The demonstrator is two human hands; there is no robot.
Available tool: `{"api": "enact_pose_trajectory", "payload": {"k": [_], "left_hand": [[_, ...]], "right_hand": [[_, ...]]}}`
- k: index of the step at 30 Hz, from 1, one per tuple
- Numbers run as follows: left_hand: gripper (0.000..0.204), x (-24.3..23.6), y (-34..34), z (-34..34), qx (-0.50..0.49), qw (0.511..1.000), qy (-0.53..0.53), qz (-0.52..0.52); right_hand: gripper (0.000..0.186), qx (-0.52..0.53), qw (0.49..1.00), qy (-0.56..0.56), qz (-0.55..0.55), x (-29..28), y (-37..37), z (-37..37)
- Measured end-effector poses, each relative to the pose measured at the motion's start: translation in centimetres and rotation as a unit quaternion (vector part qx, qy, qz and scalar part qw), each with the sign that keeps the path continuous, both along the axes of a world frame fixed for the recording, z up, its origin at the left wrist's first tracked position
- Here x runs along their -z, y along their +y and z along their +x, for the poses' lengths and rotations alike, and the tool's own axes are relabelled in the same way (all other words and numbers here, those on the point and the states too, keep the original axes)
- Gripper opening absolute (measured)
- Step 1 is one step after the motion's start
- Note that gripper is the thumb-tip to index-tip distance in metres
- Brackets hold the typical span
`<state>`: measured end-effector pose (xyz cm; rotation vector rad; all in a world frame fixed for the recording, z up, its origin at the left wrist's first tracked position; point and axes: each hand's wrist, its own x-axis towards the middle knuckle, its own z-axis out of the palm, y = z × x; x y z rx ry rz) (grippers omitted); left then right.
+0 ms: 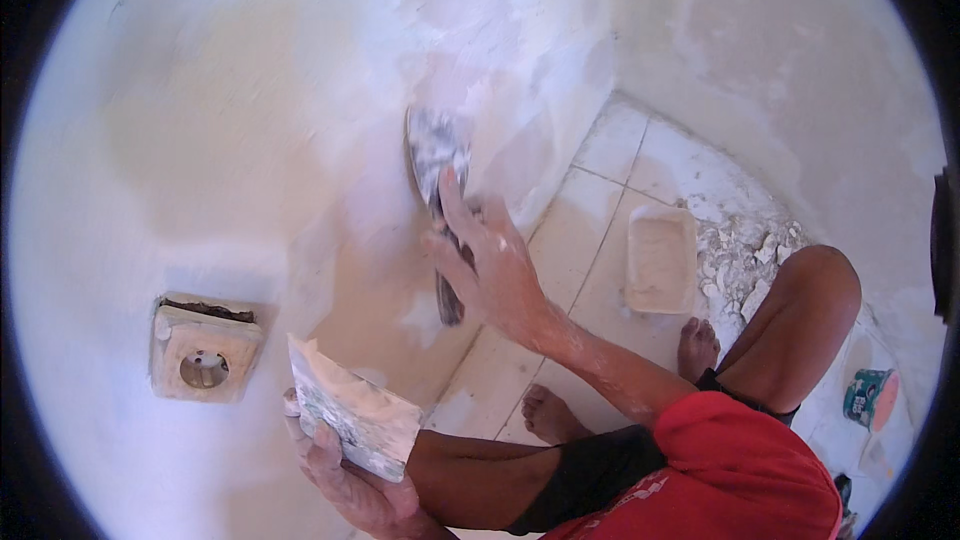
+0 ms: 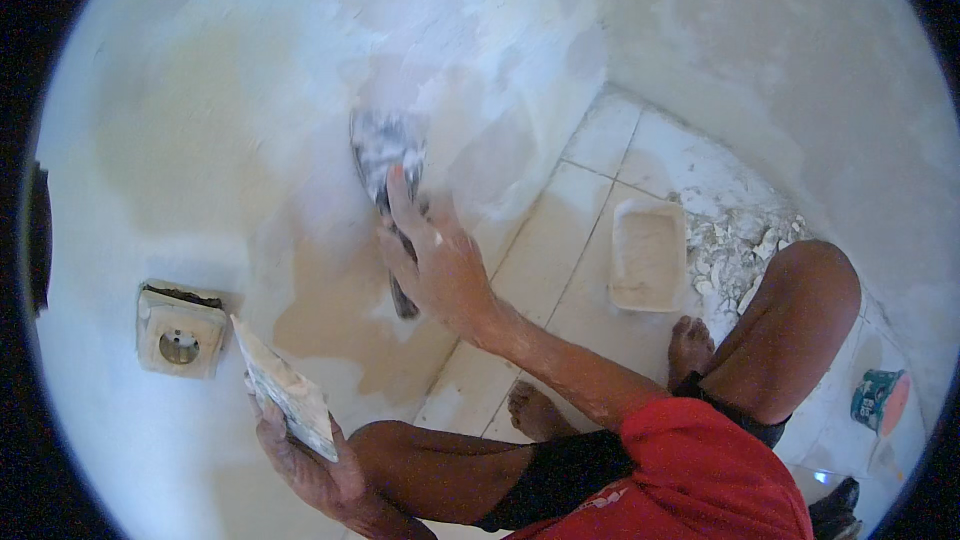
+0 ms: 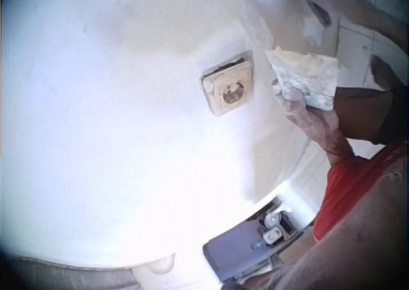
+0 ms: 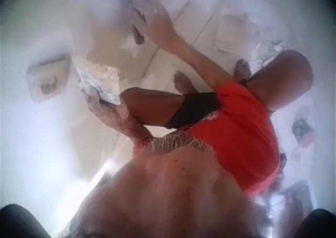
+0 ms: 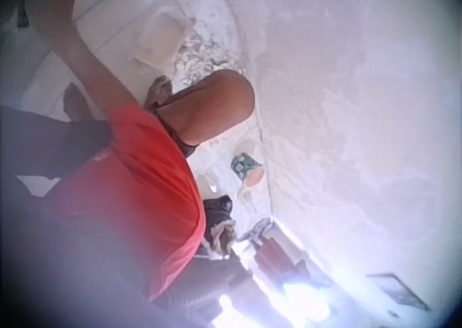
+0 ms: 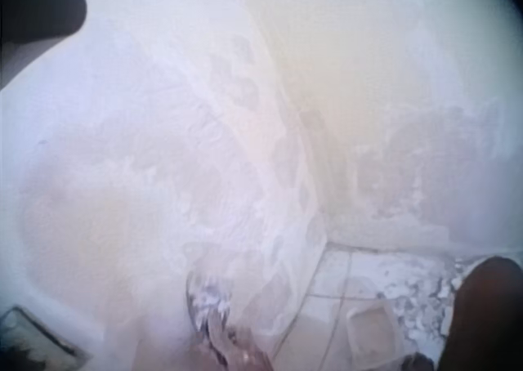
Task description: The person applies plaster to the wall using putty knives, scooping compound from a container, spreading it across the wall, and smoothing along the base of the wall.
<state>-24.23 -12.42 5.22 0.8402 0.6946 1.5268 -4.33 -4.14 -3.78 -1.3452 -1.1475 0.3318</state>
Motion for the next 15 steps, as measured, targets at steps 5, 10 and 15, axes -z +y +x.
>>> {"api": "enact_pose_trajectory", "payload": {"k": [5, 10, 15], "left_hand": [[0.049, 0.2, 0.0, -0.5, 0.026, 0.999, -0.023, 0.010], [0.047, 0.1, 0.1, 0.5, -0.008, 1.000, -0.020, 0.005], [0.047, -0.1, 0.2, -0.3, -0.024, 1.000, -0.001, -0.010]], "right_hand": [[0.057, -0.045, 0.989, 0.134, -0.043, -1.5, -3.5, 3.2], [0.049, -0.095, 0.877, 0.467, 0.059, -3.6, 0.3, 7.7], [0.053, -0.104, 0.923, 0.368, -0.038, -7.2, 0.5, 6.3]]}}
